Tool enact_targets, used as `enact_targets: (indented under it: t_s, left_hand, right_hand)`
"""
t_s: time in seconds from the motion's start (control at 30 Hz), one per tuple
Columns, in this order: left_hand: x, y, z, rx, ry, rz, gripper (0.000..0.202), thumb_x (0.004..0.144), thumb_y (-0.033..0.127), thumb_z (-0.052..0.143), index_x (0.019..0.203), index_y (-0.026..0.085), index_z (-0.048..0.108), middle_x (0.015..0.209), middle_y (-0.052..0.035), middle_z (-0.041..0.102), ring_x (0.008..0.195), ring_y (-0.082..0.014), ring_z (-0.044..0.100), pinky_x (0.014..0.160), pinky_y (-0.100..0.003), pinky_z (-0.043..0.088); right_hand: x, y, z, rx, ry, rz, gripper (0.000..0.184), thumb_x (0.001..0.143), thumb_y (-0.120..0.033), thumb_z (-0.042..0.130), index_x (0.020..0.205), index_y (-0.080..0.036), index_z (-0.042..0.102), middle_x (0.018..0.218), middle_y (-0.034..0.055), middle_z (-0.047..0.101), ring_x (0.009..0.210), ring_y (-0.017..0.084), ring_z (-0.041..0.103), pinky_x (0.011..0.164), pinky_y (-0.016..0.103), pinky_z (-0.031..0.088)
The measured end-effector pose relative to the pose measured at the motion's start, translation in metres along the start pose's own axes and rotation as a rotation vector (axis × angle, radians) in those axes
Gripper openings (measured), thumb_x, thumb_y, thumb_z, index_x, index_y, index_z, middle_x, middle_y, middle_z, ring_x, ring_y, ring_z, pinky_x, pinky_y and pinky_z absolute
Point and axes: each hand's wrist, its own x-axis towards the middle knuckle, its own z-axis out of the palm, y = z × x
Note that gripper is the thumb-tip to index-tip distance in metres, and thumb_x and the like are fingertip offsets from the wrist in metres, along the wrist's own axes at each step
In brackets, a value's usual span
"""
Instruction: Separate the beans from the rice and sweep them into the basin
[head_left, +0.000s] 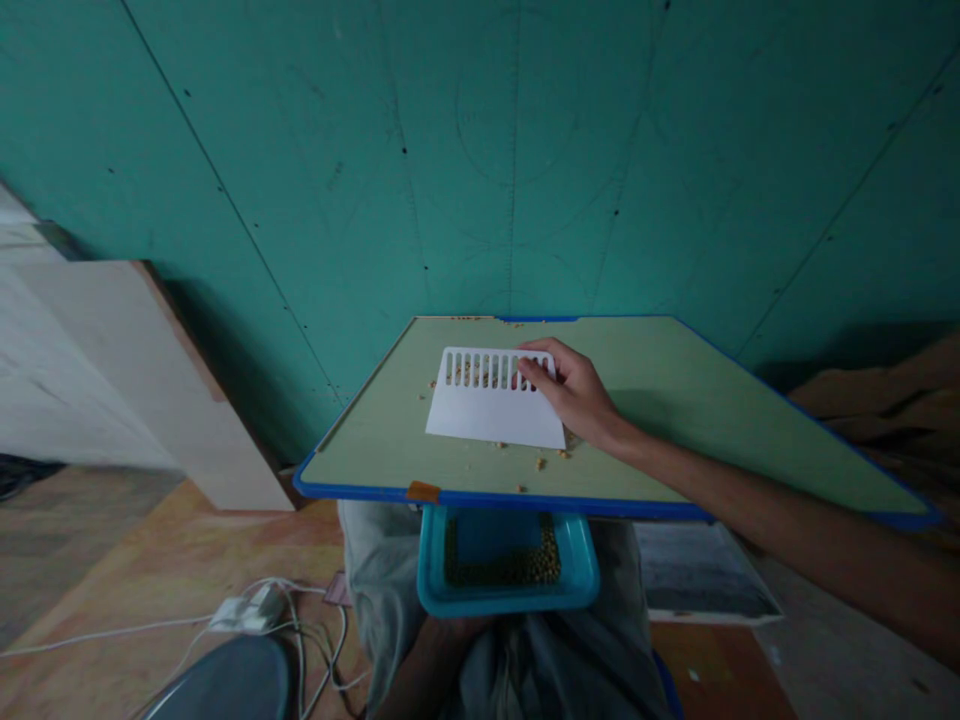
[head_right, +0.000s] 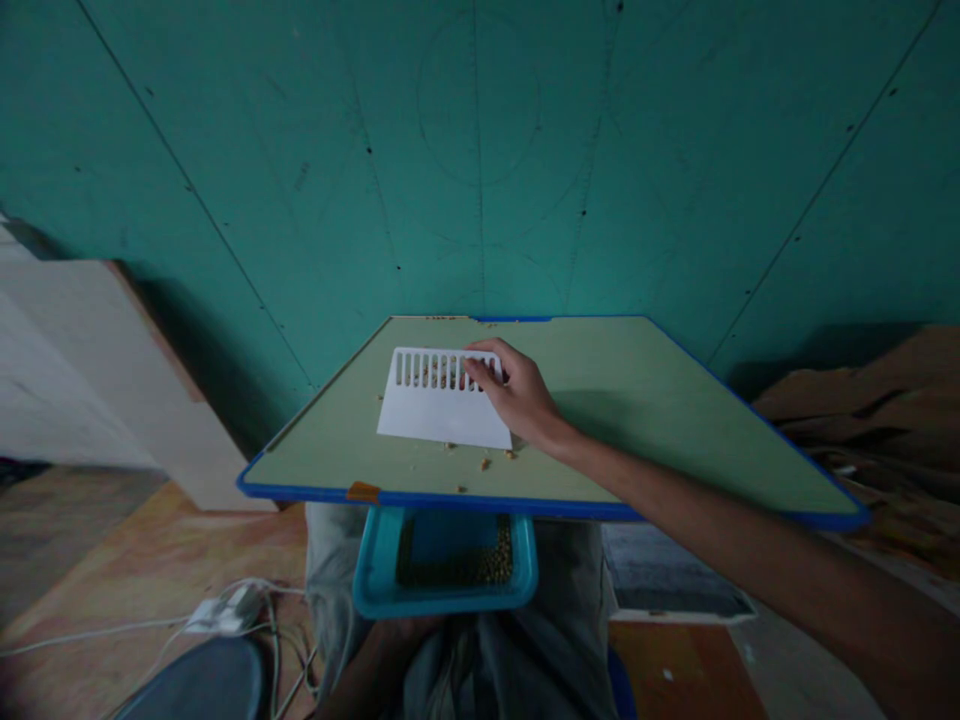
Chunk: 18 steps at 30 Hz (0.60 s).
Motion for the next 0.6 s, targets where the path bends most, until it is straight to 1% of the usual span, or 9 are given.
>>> enact_targets:
  t_s: [0.13, 0.2, 0.3, 0.37, 0.4, 0.43, 0.47, 0.5, 0.6]
  left_hand:
    - [0.001, -0.004, -0.008, -0.001, -0.028, 0.035, 0.067, 0.082, 0.081, 0.029, 0.128, 0.046, 0.062, 0.142, 0.0143, 0.056, 0.142, -0.0251, 0.040, 0.115, -0.038, 0.037]
    - [0.003, -0.003, -0.009, 0.031, -0.025, 0.025, 0.068, 0.083, 0.082, 0.026, 0.128, 0.046, 0.062, 0.142, 0.0132, 0.055, 0.140, -0.0259, 0.042, 0.114, -0.040, 0.039]
    - [0.001, 0.001, -0.005, 0.132, 0.019, -0.001, 0.088, 0.081, 0.084, 0.008, 0.145, 0.038, 0.047, 0.152, 0.0026, 0.046, 0.135, -0.0292, 0.049, 0.112, -0.050, 0.040]
    - [-0.008, 0.003, -0.001, 0.247, 0.086, -0.005, 0.093, 0.080, 0.085, 0.010, 0.149, 0.030, 0.042, 0.152, -0.0075, 0.046, 0.131, -0.0308, 0.052, 0.111, -0.055, 0.039]
    - [-0.016, 0.004, 0.000, 0.320, 0.127, -0.011, 0.093, 0.081, 0.086, 0.016, 0.146, 0.027, 0.046, 0.147, -0.0122, 0.051, 0.128, -0.0312, 0.054, 0.110, -0.056, 0.039]
    - [-0.025, 0.004, 0.001, 0.401, 0.172, -0.009, 0.081, 0.085, 0.078, 0.033, 0.141, 0.022, 0.052, 0.142, -0.0136, 0.056, 0.128, -0.0318, 0.054, 0.110, -0.057, 0.038]
    - [-0.034, 0.004, 0.002, 0.482, 0.213, -0.012, 0.067, 0.087, 0.068, 0.048, 0.134, 0.021, 0.058, 0.138, -0.0134, 0.058, 0.129, -0.0308, 0.053, 0.111, -0.055, 0.037]
    - [-0.042, 0.003, 0.002, 0.557, 0.252, -0.014, 0.056, 0.087, 0.060, 0.056, 0.127, 0.021, 0.062, 0.135, -0.0118, 0.060, 0.129, -0.0305, 0.052, 0.111, -0.053, 0.037]
    - [-0.057, 0.002, 0.005, 0.724, 0.325, -0.019, 0.040, 0.087, 0.045, 0.063, 0.118, 0.020, 0.066, 0.131, -0.0102, 0.062, 0.127, -0.0279, 0.054, 0.110, -0.051, 0.039]
  right_hand:
    - [-0.001, -0.003, 0.001, 0.025, -0.026, 0.026, 0.033, 0.087, -0.047, 0.064, 0.107, -0.020, 0.066, 0.083, 0.0030, 0.069, 0.069, 0.015, 0.060, 0.056, 0.027, 0.042]
    - [-0.001, -0.003, 0.001, 0.037, -0.039, 0.036, 0.034, 0.087, -0.046, 0.064, 0.108, -0.020, 0.066, 0.084, 0.0031, 0.069, 0.068, 0.015, 0.060, 0.055, 0.026, 0.042]
    - [-0.001, -0.004, 0.002, 0.049, -0.049, 0.036, 0.034, 0.087, -0.046, 0.065, 0.108, -0.020, 0.066, 0.083, 0.0026, 0.069, 0.068, 0.014, 0.059, 0.056, 0.026, 0.042]
    - [-0.001, -0.005, 0.002, 0.061, -0.053, 0.036, 0.033, 0.087, -0.046, 0.065, 0.108, -0.020, 0.066, 0.081, 0.0019, 0.068, 0.066, 0.014, 0.059, 0.056, 0.026, 0.042]
    - [-0.002, -0.006, 0.002, 0.070, -0.057, 0.037, 0.033, 0.087, -0.046, 0.065, 0.107, -0.020, 0.066, 0.080, 0.0015, 0.068, 0.066, 0.013, 0.059, 0.056, 0.026, 0.042]
    - [-0.002, -0.006, 0.002, 0.081, -0.063, 0.039, 0.032, 0.087, -0.046, 0.066, 0.106, -0.020, 0.066, 0.080, 0.0013, 0.068, 0.065, 0.013, 0.059, 0.056, 0.026, 0.042]
    - [-0.003, -0.007, 0.002, 0.091, -0.070, 0.040, 0.032, 0.086, -0.046, 0.066, 0.106, -0.020, 0.066, 0.079, 0.0012, 0.067, 0.065, 0.013, 0.059, 0.056, 0.026, 0.043]
    - [-0.003, -0.007, 0.002, 0.102, -0.078, 0.042, 0.032, 0.086, -0.046, 0.066, 0.106, -0.020, 0.065, 0.079, 0.0012, 0.068, 0.066, 0.014, 0.059, 0.056, 0.026, 0.043]
    - [-0.004, -0.008, 0.004, 0.131, -0.106, 0.052, 0.032, 0.086, -0.046, 0.066, 0.106, -0.021, 0.065, 0.079, 0.0011, 0.068, 0.067, 0.014, 0.061, 0.056, 0.026, 0.044]
